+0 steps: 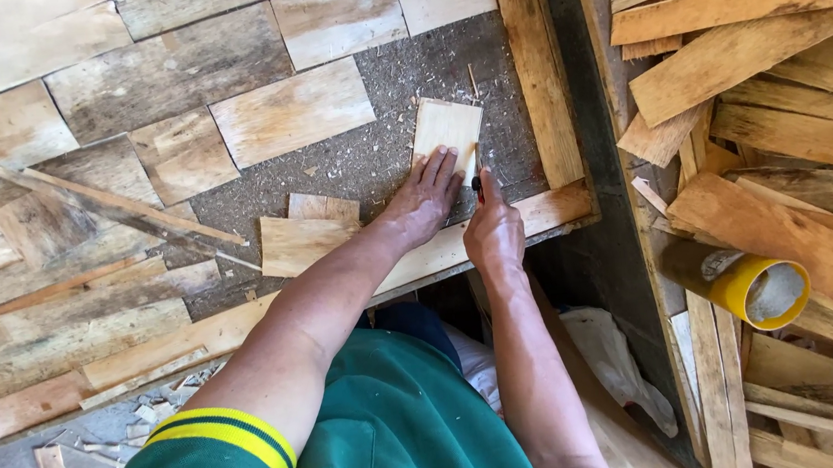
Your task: Fitting and trimming wooden tiles into a decorative pattern within a wooden frame.
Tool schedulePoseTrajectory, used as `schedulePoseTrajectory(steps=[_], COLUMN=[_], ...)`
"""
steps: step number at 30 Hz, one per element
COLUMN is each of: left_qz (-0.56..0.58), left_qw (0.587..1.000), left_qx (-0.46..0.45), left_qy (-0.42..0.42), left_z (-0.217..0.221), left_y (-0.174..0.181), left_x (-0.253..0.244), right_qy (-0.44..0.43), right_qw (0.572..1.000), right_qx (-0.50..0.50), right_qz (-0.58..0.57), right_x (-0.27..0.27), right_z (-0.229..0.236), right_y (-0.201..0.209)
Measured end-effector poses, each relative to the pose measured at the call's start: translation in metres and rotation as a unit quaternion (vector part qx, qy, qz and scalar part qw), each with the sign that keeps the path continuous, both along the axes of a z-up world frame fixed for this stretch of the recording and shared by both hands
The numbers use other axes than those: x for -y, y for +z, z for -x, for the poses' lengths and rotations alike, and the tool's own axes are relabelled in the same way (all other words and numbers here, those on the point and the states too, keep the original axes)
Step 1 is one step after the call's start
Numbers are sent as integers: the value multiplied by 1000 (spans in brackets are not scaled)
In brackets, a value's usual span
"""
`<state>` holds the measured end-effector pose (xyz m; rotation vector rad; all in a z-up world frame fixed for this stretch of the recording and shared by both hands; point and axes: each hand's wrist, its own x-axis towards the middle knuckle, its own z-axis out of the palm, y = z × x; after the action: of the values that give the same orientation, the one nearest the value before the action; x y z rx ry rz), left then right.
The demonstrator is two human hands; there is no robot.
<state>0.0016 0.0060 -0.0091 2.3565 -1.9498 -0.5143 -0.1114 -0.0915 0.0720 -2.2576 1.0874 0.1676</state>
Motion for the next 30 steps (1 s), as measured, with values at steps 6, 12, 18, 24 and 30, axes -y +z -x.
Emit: schedulePoseTrajectory(steps=[6, 12, 18, 24, 30], left_qz=[-30, -71, -86, -100, -82], left_qw=[999, 997, 996, 995, 996], left_qx=[-17, 17, -17, -2, 31], left_qy=[16, -6, 0, -5, -20], left_z=[3, 1, -1, -1, -1], left_y=[5, 8, 21, 23, 19], left_x=[4, 7, 5, 7, 6], right_qy=[-2, -12, -5, -10, -11], right_qw=[1000, 999, 1000, 1000, 1000], right_qx=[8, -26, -10, -22, -4], right_qz=[6, -13, 3, -9, -7], right_x=[-3, -6, -9, -12, -14], right_z=[0, 3, 9, 11, 19], right_y=[-1, -2, -7, 2, -9])
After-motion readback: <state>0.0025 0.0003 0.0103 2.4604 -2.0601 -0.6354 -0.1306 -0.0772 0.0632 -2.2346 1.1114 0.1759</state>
